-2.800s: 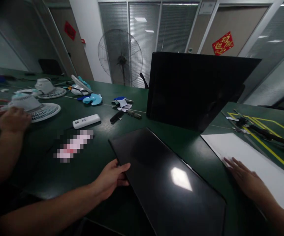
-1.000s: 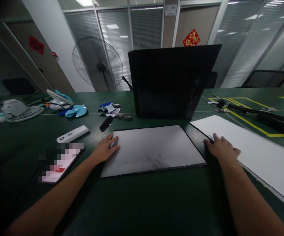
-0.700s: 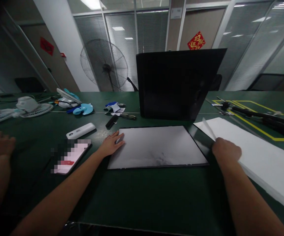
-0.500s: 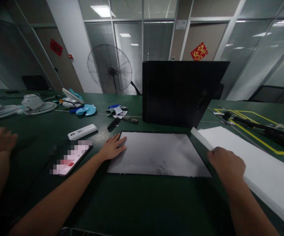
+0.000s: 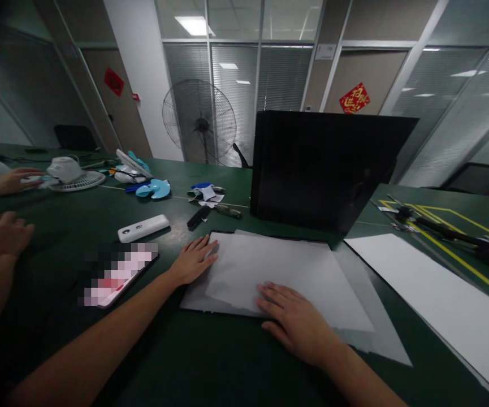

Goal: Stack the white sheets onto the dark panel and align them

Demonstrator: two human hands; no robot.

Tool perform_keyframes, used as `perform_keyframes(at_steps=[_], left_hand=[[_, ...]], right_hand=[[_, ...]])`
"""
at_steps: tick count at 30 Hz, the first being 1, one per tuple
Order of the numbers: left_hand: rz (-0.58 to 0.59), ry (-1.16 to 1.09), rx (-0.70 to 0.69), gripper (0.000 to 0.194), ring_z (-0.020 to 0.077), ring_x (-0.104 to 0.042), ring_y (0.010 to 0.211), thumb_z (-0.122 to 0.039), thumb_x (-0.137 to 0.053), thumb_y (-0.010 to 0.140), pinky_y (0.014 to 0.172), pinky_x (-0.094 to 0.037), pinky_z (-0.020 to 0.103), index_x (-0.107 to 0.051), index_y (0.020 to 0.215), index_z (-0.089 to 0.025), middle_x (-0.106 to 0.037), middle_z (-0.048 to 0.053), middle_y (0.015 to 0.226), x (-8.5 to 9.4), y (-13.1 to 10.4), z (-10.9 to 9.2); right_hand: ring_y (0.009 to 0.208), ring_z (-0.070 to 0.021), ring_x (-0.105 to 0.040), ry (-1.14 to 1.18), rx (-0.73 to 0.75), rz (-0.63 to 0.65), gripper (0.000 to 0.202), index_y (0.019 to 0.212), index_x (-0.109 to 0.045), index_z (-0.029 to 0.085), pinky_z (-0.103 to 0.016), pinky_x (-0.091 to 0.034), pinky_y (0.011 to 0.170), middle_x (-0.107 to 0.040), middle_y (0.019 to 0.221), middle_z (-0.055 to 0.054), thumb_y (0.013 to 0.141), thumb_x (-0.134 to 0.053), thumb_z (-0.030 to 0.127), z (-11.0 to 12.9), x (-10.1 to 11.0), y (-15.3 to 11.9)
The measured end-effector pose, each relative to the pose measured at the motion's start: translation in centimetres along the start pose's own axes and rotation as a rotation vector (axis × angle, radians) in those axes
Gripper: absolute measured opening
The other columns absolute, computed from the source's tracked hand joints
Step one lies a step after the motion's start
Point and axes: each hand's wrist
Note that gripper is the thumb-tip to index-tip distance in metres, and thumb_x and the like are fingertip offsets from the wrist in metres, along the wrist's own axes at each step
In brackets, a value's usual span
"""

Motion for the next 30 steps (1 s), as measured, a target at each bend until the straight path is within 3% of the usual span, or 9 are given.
perform_keyframes(at_steps=[4,7,10,13,16,18,21,24,30], left_hand=[[0.031,0.036,-0.008,0.091,0.0360,-0.019,0.157,-0.079,-0.040,0.093,0.124,-0.015,0.055,-0.027,0.163,-0.022,-0.017,0.014,0.170,0.0,0.1,0.0],[0.035,0.045,-0.017,0.084,0.0354,-0.019,0.157,-0.070,-0.047,0.096,0.124,-0.016,0.056,-0.025,0.164,-0.028,-0.018,0.012,0.171,-0.2,0.3,0.2],[0.031,0.044,-0.016,0.067,0.0336,-0.021,0.156,-0.057,-0.048,0.099,0.124,-0.018,0.055,-0.032,0.161,-0.036,-0.020,0.006,0.171,-0.4,0.6,0.6],[0.022,0.052,-0.016,0.059,0.0319,-0.021,0.157,-0.047,-0.049,0.100,0.124,-0.018,0.053,-0.041,0.157,-0.037,-0.023,0.004,0.171,-0.6,0.7,0.7],[0.009,0.057,-0.024,0.058,0.0314,-0.023,0.156,-0.044,-0.047,0.100,0.124,-0.020,0.053,-0.043,0.156,-0.034,-0.025,0.004,0.170,-0.8,0.7,0.6],[-0.002,0.062,-0.026,0.058,0.0315,-0.024,0.156,-0.043,-0.046,0.100,0.123,-0.021,0.054,-0.043,0.157,-0.032,-0.027,0.006,0.169,-0.9,0.7,0.5],[-0.007,0.075,-0.023,0.058,0.0311,-0.025,0.156,-0.043,-0.043,0.101,0.123,-0.022,0.053,-0.043,0.157,-0.028,-0.029,0.008,0.168,-1.0,0.8,0.6],[-0.003,0.082,-0.026,0.059,0.0307,-0.026,0.155,-0.045,-0.043,0.101,0.124,-0.021,0.052,-0.043,0.157,-0.027,-0.031,0.008,0.168,-1.1,0.8,0.7],[-0.013,0.076,-0.038,0.060,0.0318,-0.028,0.155,-0.047,-0.046,0.100,0.124,-0.021,0.052,-0.044,0.157,-0.027,-0.032,0.010,0.167,-0.9,0.7,0.7]], right_hand=[[0.152,-0.0249,-0.029,0.113,0.118,0.032,0.059,0.160,-0.031,0.039,-0.052,-0.028,0.125,-0.022,0.168,0.001,0.104,-0.045,0.049,0.3,0.2,-0.2],[0.151,-0.0249,-0.032,0.042,0.064,-0.124,0.058,0.159,-0.033,0.037,-0.054,-0.024,0.126,-0.028,0.166,-0.001,0.104,-0.045,0.048,-2.1,-0.6,-0.5],[0.147,-0.0265,-0.038,-0.099,-0.193,-0.317,0.052,0.151,-0.050,0.031,-0.056,-0.022,0.126,-0.043,0.159,-0.004,0.103,-0.042,0.049,-7.5,-1.2,-1.7],[0.143,-0.0281,-0.043,-0.174,-0.553,-0.362,0.051,0.140,-0.062,0.027,-0.052,-0.025,0.124,-0.052,0.152,-0.005,0.101,-0.039,0.051,-14.2,-0.9,-4.5],[0.142,-0.0383,-0.042,-0.182,-0.867,-0.408,0.063,0.147,-0.053,0.011,-0.058,-0.032,0.117,-0.045,0.154,-0.021,0.100,-0.038,0.049,-19.5,-0.4,-8.1],[0.142,-0.0474,-0.036,-0.169,-1.037,-0.426,0.073,0.151,-0.044,0.001,-0.067,-0.034,0.110,-0.038,0.154,-0.032,0.099,-0.039,0.051,-21.6,-0.3,-10.1],[0.138,-0.0541,-0.038,-0.129,-1.193,-0.402,0.081,0.151,-0.046,0.005,-0.073,-0.036,0.098,-0.038,0.152,-0.036,0.097,-0.038,0.064,-22.7,-0.7,-11.8],[0.133,-0.0550,-0.043,-0.133,-1.244,-0.385,0.081,0.154,-0.045,0.013,-0.072,-0.038,0.092,-0.045,0.149,-0.033,0.095,-0.037,0.068,-22.3,-0.7,-12.0],[0.109,-0.0433,-0.062,-0.199,-1.217,-0.314,0.052,0.123,-0.070,0.010,-0.056,-0.046,0.085,-0.065,0.116,-0.031,0.098,-0.032,0.035,-19.3,0.9,-11.4]])
Point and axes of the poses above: each hand's wrist, its own y-axis towards the middle knuckle, its own x-axis out of the back of the hand, z = x × y
